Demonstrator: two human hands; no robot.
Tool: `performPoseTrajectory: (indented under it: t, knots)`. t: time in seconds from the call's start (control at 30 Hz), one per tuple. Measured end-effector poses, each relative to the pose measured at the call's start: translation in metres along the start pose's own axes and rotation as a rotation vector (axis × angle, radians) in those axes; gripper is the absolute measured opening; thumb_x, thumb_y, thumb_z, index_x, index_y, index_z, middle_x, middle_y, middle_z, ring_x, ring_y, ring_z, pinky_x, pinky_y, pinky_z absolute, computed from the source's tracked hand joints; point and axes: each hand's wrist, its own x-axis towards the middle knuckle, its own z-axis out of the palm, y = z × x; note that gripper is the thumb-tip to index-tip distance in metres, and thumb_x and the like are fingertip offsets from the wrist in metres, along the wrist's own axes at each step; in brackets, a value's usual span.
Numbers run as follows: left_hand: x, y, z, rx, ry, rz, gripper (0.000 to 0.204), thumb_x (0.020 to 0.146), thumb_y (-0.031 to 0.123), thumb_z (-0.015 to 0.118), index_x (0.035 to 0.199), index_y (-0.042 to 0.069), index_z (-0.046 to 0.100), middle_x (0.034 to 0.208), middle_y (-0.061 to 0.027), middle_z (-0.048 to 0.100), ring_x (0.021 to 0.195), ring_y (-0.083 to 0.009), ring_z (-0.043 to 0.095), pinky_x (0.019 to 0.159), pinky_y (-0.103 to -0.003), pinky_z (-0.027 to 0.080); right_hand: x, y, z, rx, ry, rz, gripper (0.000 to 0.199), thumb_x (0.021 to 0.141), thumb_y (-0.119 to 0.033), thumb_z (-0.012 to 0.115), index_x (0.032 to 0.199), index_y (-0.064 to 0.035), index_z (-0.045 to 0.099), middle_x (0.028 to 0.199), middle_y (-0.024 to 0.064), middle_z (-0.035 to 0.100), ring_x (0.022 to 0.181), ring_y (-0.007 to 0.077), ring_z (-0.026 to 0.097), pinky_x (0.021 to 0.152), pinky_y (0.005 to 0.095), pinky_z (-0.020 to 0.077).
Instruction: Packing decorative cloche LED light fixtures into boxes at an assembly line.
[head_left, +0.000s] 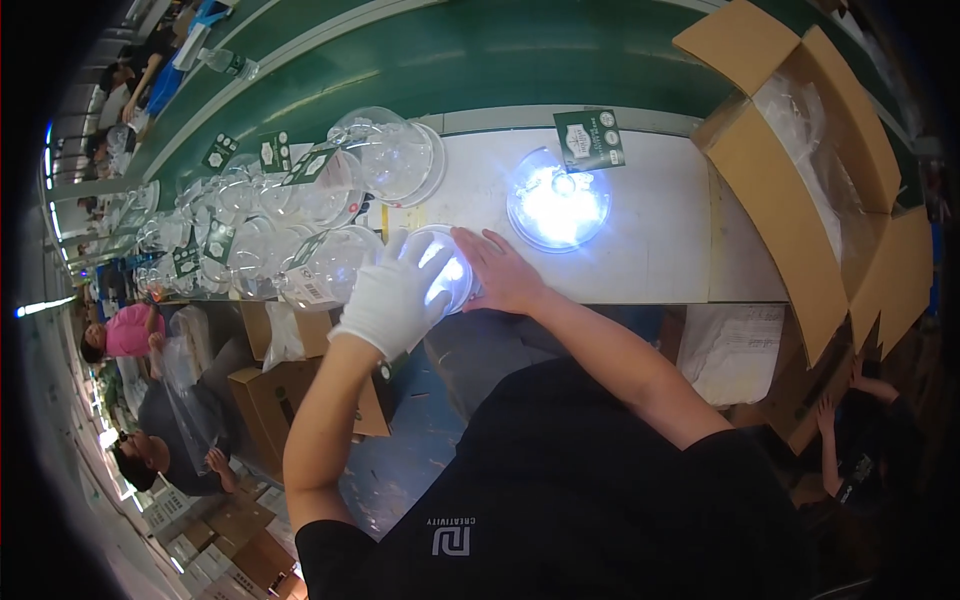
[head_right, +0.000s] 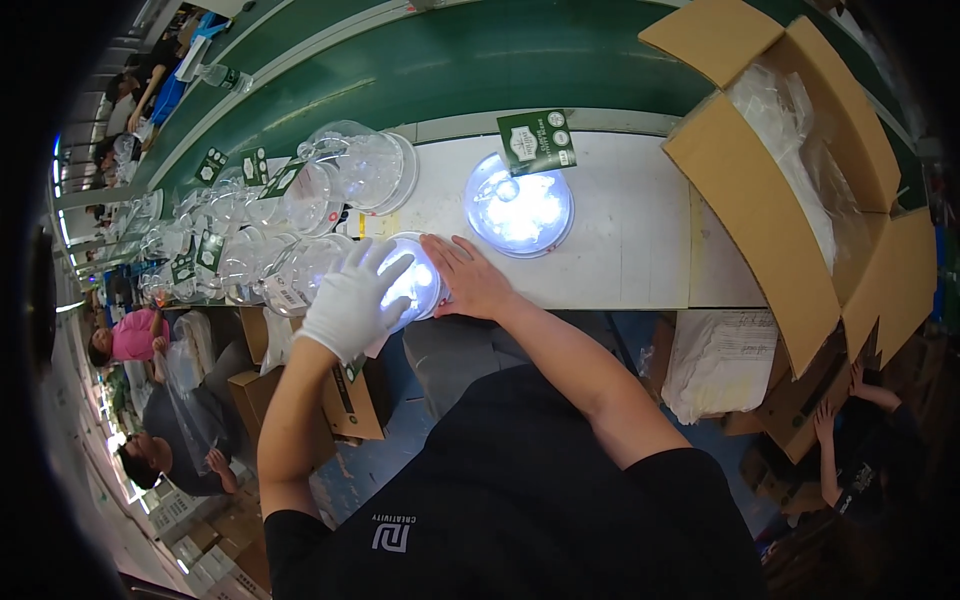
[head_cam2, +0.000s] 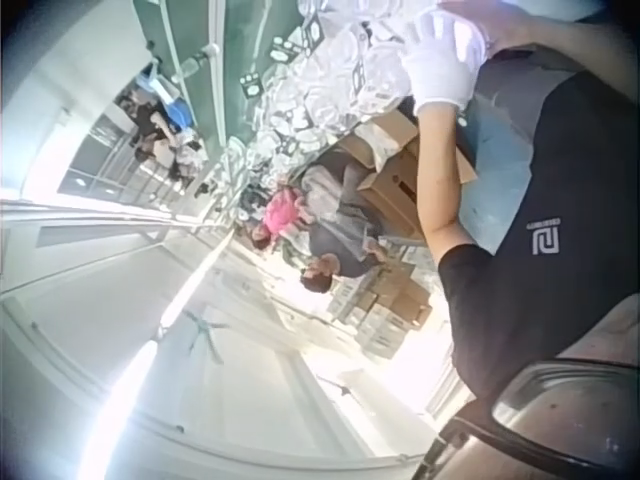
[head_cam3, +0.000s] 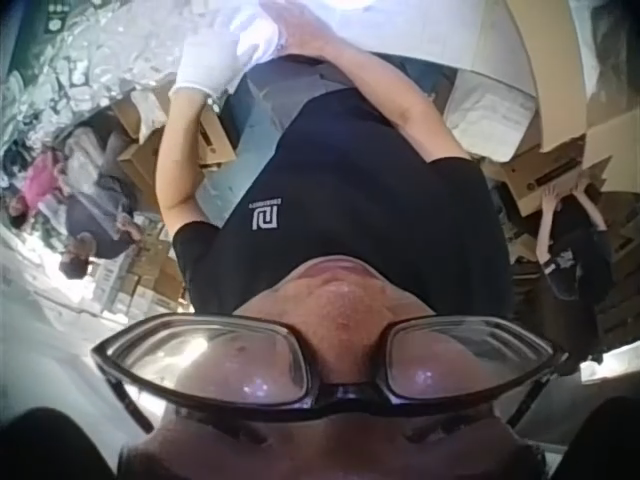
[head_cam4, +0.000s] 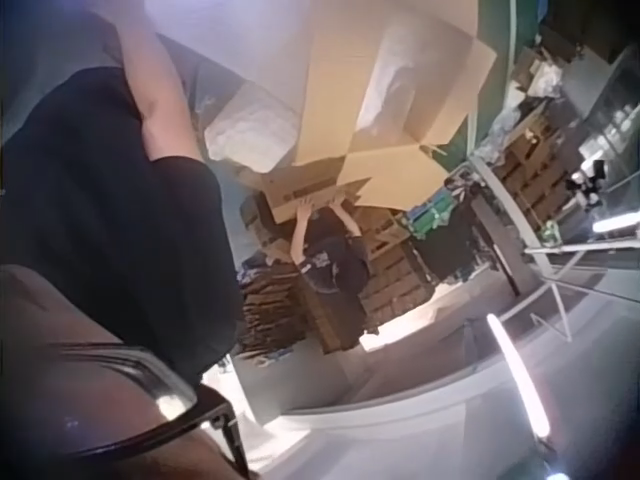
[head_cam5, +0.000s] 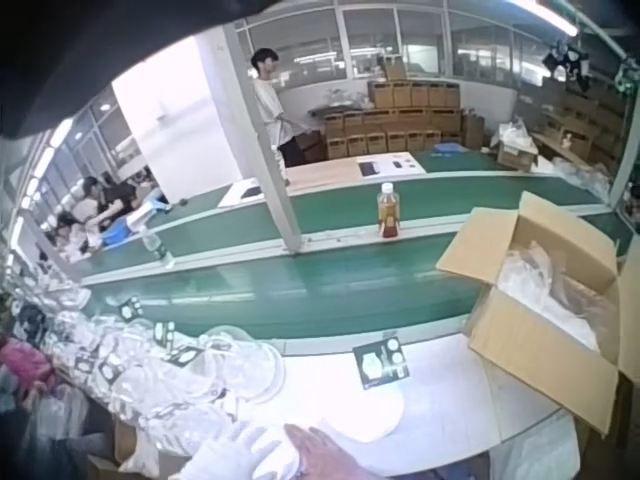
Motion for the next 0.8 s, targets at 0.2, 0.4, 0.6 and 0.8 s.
performPoseTrajectory:
  t: [0.2,0.4,0.6,0.8]
  knots:
    - [0.012,0.03,0.064,0.366,0.391,0.021,0.045,0.086,0.029,0.061,0.122,0.001,0.065,0.126,-0.0216,0.057,0.126,-0.0451,0.047,0.108,-0.063,0.034,0.002,-0.002,-0.001,0.005,0.011,-0.004,0.122,0.069,-0.056,0.08,0.157,0.0013,0.018,0.163,0.013,0.027,0.151,0.0255,0.028,0.124,0.0452,0.0204]
    - [0.014,0.036,0.085,0.32,0.471,0.047,0.04,0.086,0.026,0.06,0.115,0.0,0.066,0.124,-0.0187,0.058,0.129,-0.0385,0.047,0.11,-0.06,0.033,-0.001,-0.001,-0.002,0.024,0.044,-0.005,0.121,0.069,-0.051,0.083,0.157,0.0006,0.018,0.163,0.0132,0.026,0.151,0.0258,0.027,0.124,0.0452,0.0206]
    - [0.001,0.052,0.133,0.273,0.295,0.176,0.041,0.09,0.023,0.06,0.122,-0.002,0.063,0.129,-0.0172,0.061,0.133,-0.0348,0.048,0.116,-0.048,0.031,-0.002,0.003,0.013,-0.102,0.116,-0.026,0.117,0.069,-0.043,0.084,0.157,0.001,0.019,0.162,0.0147,0.029,0.151,0.0262,0.028,0.124,0.0436,0.0211]
    - [-0.027,0.066,0.136,-0.358,0.601,0.038,0.03,0.079,0.003,0.071,0.109,0.007,0.069,0.114,-0.0107,0.069,0.109,-0.0316,0.065,0.095,-0.044,0.05,-0.006,0.001,-0.002,0.096,0.087,0.023,0.111,0.071,-0.037,0.083,0.155,0.0014,0.022,0.16,0.0174,0.032,0.15,0.0279,0.03,0.123,0.0452,0.0227]
